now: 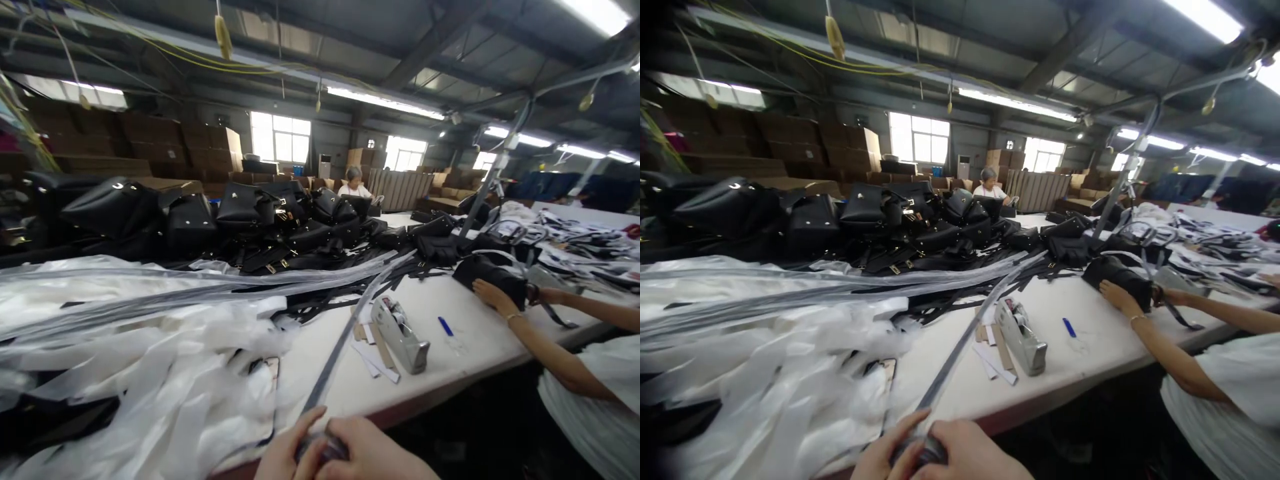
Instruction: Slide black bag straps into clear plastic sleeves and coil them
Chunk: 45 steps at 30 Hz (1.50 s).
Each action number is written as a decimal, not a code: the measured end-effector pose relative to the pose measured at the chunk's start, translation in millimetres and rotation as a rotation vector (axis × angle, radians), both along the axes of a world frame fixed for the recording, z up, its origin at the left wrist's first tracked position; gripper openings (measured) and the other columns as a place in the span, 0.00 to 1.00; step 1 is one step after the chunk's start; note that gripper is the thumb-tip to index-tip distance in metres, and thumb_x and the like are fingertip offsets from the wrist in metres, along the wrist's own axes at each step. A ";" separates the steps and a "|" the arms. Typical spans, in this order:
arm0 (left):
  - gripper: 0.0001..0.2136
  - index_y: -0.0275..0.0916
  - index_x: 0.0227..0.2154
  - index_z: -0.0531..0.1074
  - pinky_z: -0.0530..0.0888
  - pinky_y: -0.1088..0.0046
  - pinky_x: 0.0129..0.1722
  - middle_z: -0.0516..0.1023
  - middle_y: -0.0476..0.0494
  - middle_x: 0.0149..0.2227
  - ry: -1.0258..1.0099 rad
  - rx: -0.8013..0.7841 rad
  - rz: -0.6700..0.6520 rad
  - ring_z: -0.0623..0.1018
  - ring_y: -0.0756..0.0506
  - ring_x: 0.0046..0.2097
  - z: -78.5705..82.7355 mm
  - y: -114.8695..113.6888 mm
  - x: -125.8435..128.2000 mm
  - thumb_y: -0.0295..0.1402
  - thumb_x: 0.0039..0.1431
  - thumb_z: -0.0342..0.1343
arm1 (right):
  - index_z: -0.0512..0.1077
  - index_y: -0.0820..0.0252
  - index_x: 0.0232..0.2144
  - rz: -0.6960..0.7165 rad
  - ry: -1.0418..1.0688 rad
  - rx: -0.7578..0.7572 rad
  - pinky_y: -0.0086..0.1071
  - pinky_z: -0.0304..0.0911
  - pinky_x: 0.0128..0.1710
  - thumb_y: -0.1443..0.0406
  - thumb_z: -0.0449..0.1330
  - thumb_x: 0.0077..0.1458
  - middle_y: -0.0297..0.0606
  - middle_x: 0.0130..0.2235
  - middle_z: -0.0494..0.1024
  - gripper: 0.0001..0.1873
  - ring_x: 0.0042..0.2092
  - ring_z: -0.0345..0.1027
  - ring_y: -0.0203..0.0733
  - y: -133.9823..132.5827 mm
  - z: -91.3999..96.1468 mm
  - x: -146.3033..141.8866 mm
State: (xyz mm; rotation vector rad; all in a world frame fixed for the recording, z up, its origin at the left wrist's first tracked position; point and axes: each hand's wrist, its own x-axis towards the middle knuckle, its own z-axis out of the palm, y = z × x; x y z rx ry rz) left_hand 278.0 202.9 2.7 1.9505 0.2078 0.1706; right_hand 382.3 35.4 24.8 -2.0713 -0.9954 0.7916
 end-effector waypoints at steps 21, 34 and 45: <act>0.19 0.37 0.39 0.78 0.72 0.72 0.34 0.81 0.42 0.36 0.291 -0.323 0.009 0.77 0.42 0.38 -34.6 -52.0 -47.9 0.46 0.62 0.49 | 0.74 0.67 0.47 -0.419 -0.685 -0.321 0.38 0.62 0.49 0.65 0.52 0.64 0.53 0.48 0.74 0.15 0.48 0.68 0.48 -47.4 -40.4 93.0; 0.19 0.36 0.39 0.78 0.71 0.72 0.35 0.80 0.42 0.37 0.267 -0.357 0.027 0.76 0.44 0.37 -36.0 -49.2 -45.5 0.46 0.63 0.49 | 0.76 0.62 0.46 -0.398 -0.921 -0.467 0.35 0.60 0.46 0.60 0.55 0.64 0.48 0.44 0.74 0.15 0.47 0.66 0.47 -52.8 -67.7 129.0; 0.19 0.36 0.37 0.78 0.69 0.73 0.32 0.79 0.44 0.33 0.272 -0.383 0.045 0.74 0.45 0.33 -32.4 -48.9 -45.6 0.46 0.61 0.50 | 0.77 0.68 0.37 -0.431 -0.924 -0.551 0.35 0.62 0.43 0.67 0.51 0.63 0.53 0.42 0.77 0.15 0.45 0.71 0.49 -35.5 -62.1 132.8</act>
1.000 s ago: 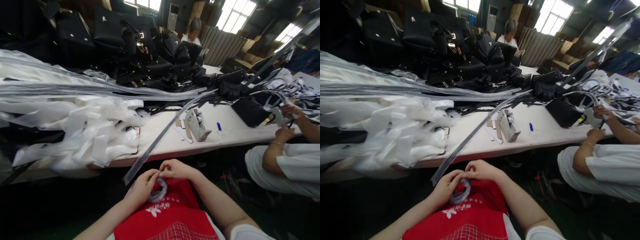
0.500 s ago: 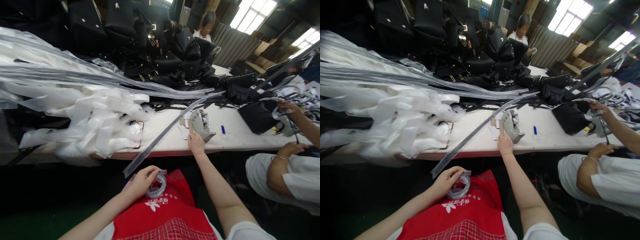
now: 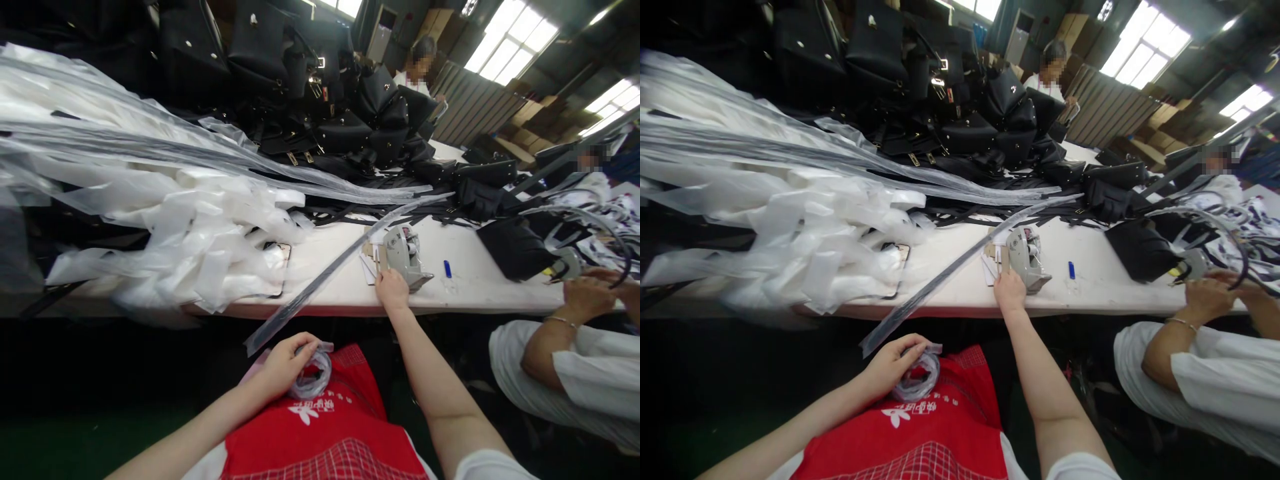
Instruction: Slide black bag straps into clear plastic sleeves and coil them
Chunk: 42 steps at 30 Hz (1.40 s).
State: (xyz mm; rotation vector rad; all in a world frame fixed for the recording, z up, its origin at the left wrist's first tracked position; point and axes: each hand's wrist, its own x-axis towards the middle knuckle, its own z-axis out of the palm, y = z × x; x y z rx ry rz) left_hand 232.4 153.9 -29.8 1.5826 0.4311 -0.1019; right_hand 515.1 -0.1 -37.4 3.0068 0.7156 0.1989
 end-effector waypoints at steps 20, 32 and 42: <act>0.22 0.32 0.43 0.79 0.69 0.72 0.31 0.82 0.38 0.35 0.124 -0.570 0.025 0.73 0.49 0.28 -7.7 8.0 -4.6 0.47 0.56 0.59 | 0.72 0.61 0.43 0.378 0.894 0.709 0.27 0.65 0.29 0.62 0.58 0.58 0.34 0.30 0.76 0.12 0.29 0.69 0.36 -12.2 75.5 -140.1; 0.19 0.32 0.42 0.78 0.69 0.76 0.26 0.82 0.40 0.31 0.203 -0.688 0.151 0.73 0.51 0.24 -8.0 2.5 -8.4 0.44 0.57 0.59 | 0.76 0.59 0.43 0.318 1.502 1.029 0.37 0.75 0.37 0.59 0.68 0.51 0.45 0.36 0.82 0.18 0.37 0.79 0.48 -18.6 105.0 -174.1; 0.20 0.31 0.45 0.79 0.66 0.75 0.27 0.82 0.39 0.35 0.173 -0.617 0.112 0.72 0.51 0.26 -4.2 5.5 -3.8 0.42 0.58 0.56 | 0.66 0.57 0.34 0.228 1.024 1.015 0.27 0.66 0.20 0.57 0.57 0.62 0.34 0.23 0.79 0.10 0.20 0.71 0.36 -28.8 46.0 -202.9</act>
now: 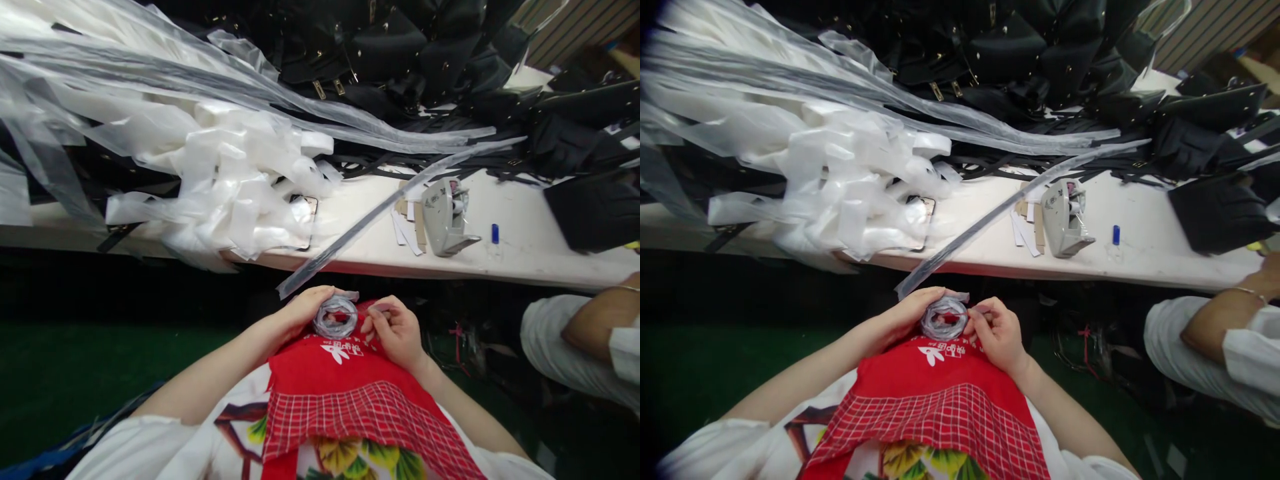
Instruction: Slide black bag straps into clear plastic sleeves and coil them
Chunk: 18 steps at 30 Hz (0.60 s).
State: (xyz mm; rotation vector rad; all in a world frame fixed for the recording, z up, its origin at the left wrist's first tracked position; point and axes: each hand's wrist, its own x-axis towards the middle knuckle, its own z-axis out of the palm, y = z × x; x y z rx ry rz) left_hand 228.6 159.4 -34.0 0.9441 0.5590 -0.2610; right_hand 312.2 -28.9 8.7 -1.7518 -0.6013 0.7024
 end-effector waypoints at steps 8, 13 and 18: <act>0.22 0.32 0.44 0.78 0.65 0.76 0.24 0.81 0.40 0.34 -0.017 0.152 -0.019 0.69 0.52 0.23 -8.4 -2.9 1.6 0.47 0.59 0.55 | 0.77 0.57 0.33 0.232 -0.810 -0.057 0.31 0.66 0.31 0.63 0.59 0.59 0.38 0.28 0.81 0.07 0.28 0.74 0.39 -4.4 -3.5 5.4; 0.25 0.31 0.44 0.77 0.72 0.70 0.34 0.82 0.38 0.35 -0.077 0.282 -0.060 0.76 0.46 0.30 -12.9 -3.5 4.3 0.50 0.59 0.53 | 0.79 0.58 0.35 0.310 -0.764 -0.165 0.31 0.65 0.33 0.63 0.56 0.60 0.40 0.30 0.82 0.11 0.31 0.75 0.41 7.9 -19.2 -0.1; 0.16 0.33 0.38 0.80 0.71 0.64 0.49 0.82 0.38 0.40 -0.136 0.420 -0.096 0.77 0.40 0.44 2.4 -0.1 6.6 0.40 0.59 0.53 | 0.79 0.57 0.34 0.218 -0.643 -0.174 0.30 0.63 0.36 0.65 0.56 0.61 0.39 0.31 0.80 0.10 0.34 0.72 0.39 20.1 -11.9 11.8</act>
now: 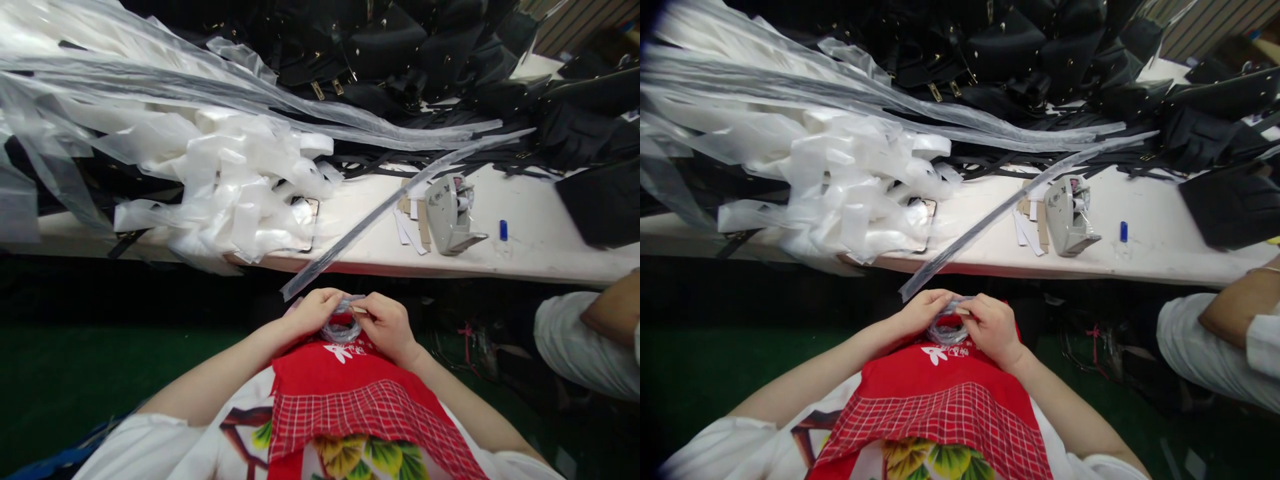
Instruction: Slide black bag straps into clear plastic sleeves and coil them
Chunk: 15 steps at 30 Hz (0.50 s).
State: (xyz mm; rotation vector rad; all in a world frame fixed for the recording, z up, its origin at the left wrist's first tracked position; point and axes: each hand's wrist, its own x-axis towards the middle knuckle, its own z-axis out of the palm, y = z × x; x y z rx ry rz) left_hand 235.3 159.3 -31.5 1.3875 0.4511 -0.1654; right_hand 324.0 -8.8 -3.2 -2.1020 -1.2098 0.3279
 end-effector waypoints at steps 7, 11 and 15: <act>0.11 0.38 0.30 0.79 0.71 0.69 0.45 0.80 0.43 0.33 -0.219 0.421 -0.191 0.77 0.43 0.38 28.9 -5.4 -1.9 0.36 0.59 0.53 | 0.72 0.61 0.21 -0.274 0.576 0.057 0.28 0.55 0.24 0.51 0.65 0.50 0.32 0.21 0.69 0.19 0.24 0.58 0.34 11.1 -16.3 20.2; 0.12 0.38 0.28 0.78 0.71 0.69 0.43 0.79 0.42 0.32 -0.267 0.468 -0.226 0.77 0.43 0.38 35.4 -8.6 -4.4 0.35 0.61 0.51 | 0.75 0.63 0.26 -0.327 0.911 0.015 0.28 0.56 0.26 0.43 0.58 0.53 0.35 0.24 0.72 0.28 0.25 0.60 0.34 10.2 -28.0 26.2; 0.10 0.40 0.31 0.79 0.71 0.68 0.50 0.76 0.39 0.44 -0.333 0.489 -0.203 0.76 0.42 0.47 36.1 -9.4 -7.7 0.33 0.61 0.52 | 0.77 0.64 0.29 -0.289 1.277 0.010 0.29 0.58 0.29 0.50 0.69 0.42 0.36 0.26 0.75 0.23 0.28 0.64 0.35 10.2 -28.0 21.0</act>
